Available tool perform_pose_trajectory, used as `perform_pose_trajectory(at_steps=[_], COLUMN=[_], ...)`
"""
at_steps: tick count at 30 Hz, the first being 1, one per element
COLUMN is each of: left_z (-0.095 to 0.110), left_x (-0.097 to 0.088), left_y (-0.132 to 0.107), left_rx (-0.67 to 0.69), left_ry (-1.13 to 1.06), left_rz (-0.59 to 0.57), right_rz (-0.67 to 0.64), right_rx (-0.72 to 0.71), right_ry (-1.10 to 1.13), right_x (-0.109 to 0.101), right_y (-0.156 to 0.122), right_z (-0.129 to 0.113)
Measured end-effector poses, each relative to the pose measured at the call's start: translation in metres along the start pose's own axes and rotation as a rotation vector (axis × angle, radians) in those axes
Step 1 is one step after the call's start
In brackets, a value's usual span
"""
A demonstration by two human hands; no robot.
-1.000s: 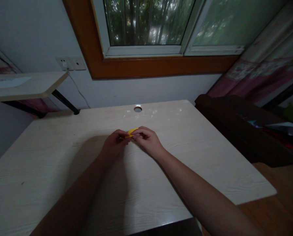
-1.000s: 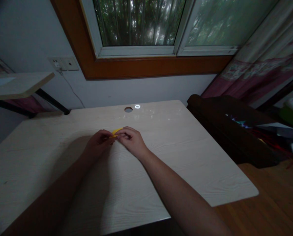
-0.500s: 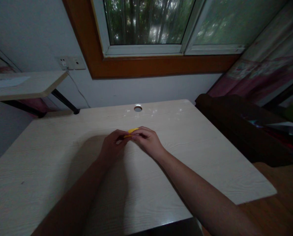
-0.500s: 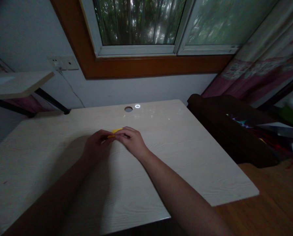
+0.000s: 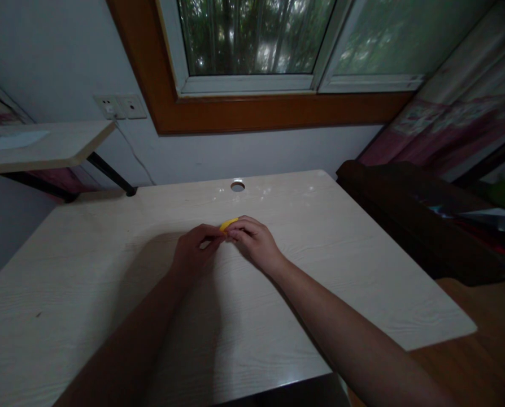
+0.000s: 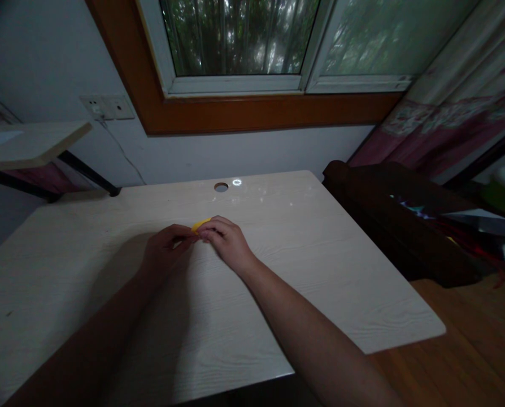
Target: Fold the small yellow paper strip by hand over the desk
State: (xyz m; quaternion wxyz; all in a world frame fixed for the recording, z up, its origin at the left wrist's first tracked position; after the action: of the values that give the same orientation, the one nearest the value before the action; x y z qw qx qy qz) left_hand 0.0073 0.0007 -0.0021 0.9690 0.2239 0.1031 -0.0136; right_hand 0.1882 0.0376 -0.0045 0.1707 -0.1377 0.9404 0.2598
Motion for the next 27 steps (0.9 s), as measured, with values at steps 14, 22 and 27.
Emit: perform_pose_trajectory(at_steps=[14, 22, 27], left_z=[-0.008, -0.013, -0.013], left_x=[0.006, 0.005, 0.006], left_y=[0.003, 0.0, 0.0], left_rx=[-0.147, -0.154, -0.169], left_ry=[-0.505, -0.431, -0.417], left_rz=[0.039, -0.028, -0.023], right_rz=[-0.043, -0.07, -0.057], right_rx=[-0.121, -0.107, -0.117], right_ry=[-0.139, -0.156, -0.17], right_x=[-0.004, -0.005, -0.004], right_y=[0.001, 0.002, 0.002], right_z=[-0.007, -0.008, -0.007])
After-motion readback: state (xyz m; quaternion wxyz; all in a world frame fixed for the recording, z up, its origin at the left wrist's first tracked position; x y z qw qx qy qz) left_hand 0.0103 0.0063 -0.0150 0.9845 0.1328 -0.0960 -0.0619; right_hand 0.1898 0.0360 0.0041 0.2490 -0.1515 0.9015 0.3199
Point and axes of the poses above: each hand's wrist, its own y-axis towards the middle knuckle, its own x-axis out of the palm, z = x × y, the point moved 1 cm from there along y, towards the middle knuckle, and after that the axes turned 13 degrees about -y, right-handed, at the moved point
